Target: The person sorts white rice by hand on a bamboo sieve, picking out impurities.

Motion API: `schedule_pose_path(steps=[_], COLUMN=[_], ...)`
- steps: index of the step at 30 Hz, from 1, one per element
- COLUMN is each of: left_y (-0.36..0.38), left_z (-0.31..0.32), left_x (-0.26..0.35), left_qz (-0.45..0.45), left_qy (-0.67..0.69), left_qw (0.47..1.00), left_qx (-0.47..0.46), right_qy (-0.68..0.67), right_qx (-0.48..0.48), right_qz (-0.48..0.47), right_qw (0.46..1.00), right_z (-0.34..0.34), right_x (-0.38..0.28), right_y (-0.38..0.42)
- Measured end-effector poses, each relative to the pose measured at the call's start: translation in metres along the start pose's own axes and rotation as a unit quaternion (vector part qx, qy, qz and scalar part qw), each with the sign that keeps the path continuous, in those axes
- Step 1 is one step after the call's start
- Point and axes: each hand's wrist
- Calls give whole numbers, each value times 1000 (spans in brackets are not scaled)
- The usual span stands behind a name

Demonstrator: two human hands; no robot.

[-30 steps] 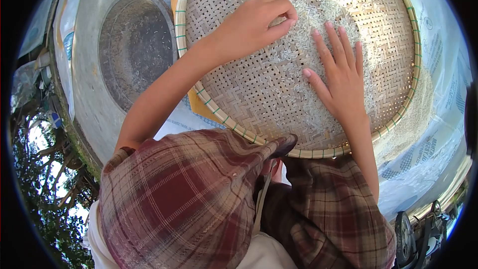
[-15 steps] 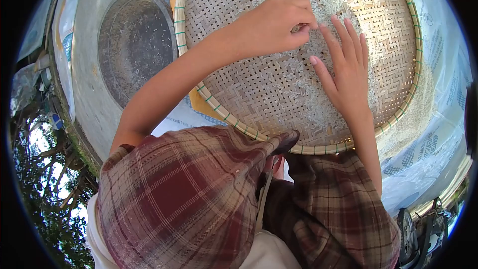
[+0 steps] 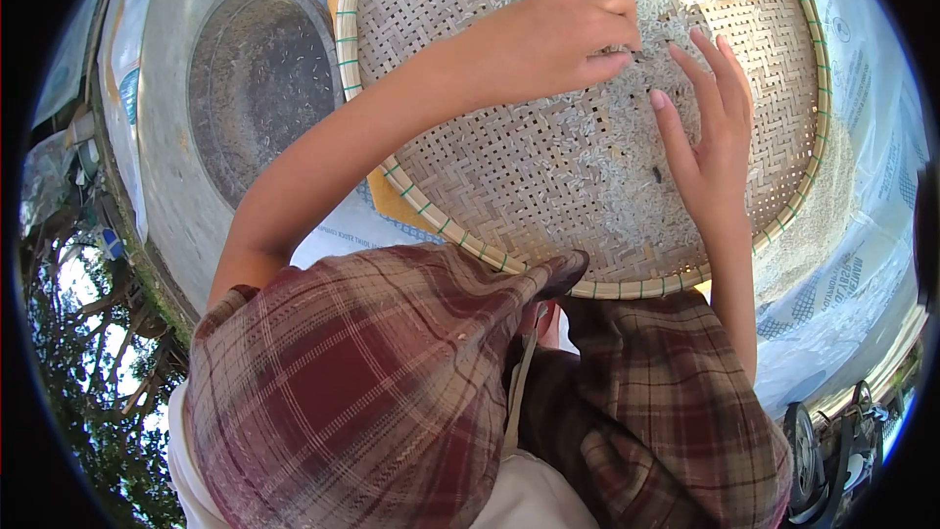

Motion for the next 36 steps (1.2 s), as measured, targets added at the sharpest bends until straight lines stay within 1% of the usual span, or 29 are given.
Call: schedule_pose_path(steps=[1, 3, 4, 6, 10, 13, 15, 16, 18, 19, 21, 22, 24, 25, 27, 28, 30, 32, 34, 35, 36], left_y=[-2, -5, -4, -2, -1, -2, -3, -4, -5, -3, 1, 2, 6, 10, 24, 32, 44, 48, 54, 62, 73], left_z=[3, 7, 10, 15, 16, 14, 6, 3, -3, -4, -7, -13, -32, -43, -71, -87, -124, -152, -180, -192, -203], left_x=[1, 3, 1, -1, -1, 0, 4, 5, 6, 4, 2, 2, 1, -3, -13, -18, -26, -30, -33, -40, -51], left_qz=[1, 32, 32, 87, 105, 79, -51, -51, -155, -155, -258, -257, -351, -368, -393, -402, -424, -410, -410, -410, -438], left_qy=[0, 19, 20, 11, 0, 11, 71, 71, 129, 130, 226, 226, 234, 202, 132, 94, -3, -187, -338, -340, -387], left_qw=[1000, 998, 998, 994, 993, 996, 993, 993, 977, 977, 939, 939, 906, 907, 908, 908, 901, 887, 846, 845, 811], left_qx=[0, -52, -51, -72, -56, -46, -78, -78, -73, -74, -36, -36, 5, 21, 57, 76, 91, 101, 38, 41, -5], right_qy=[1, 22, 23, 45, 42, 28, 19, 19, -10, -10, -22, -22, -25, -24, -18, -19, -1, 2, 5, 3, 1], right_qx=[0, -16, -16, -34, -36, -21, 0, 1, 22, 22, 25, 25, 21, 22, -27, -25, -68, -66, -64, -61, -58], right_qz=[0, -15, -15, -18, -9, -8, -18, -18, -21, -20, -23, -24, -42, -43, -66, -68, -55, -57, -60, -57, -53], right_qw=[1000, 1000, 1000, 998, 998, 999, 1000, 1000, 999, 1000, 999, 999, 999, 999, 997, 997, 996, 996, 996, 997, 997], right_z=[0, 0, 0, 0, -1, -1, 3, 4, 7, 8, 11, 12, 14, 14, 13, 13, 12, 12, 10, 9, 7], right_x=[0, 2, 2, 4, 4, 3, 0, 0, 0, 0, -2, -4, -7, -9, -14, -15, -17, -17, -16, -15, -13], right_y=[0, 0, 1, 6, 10, 7, 5, 4, 3, 2, -1, -1, -2, -2, 0, 1, 6, 9, 12, 13, 13])
Point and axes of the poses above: each hand's wrist, its own y-axis away from the middle knuckle, its own z-axis out of the palm, x = y × z, and after that the axes turned 13 degrees about x, right-handed
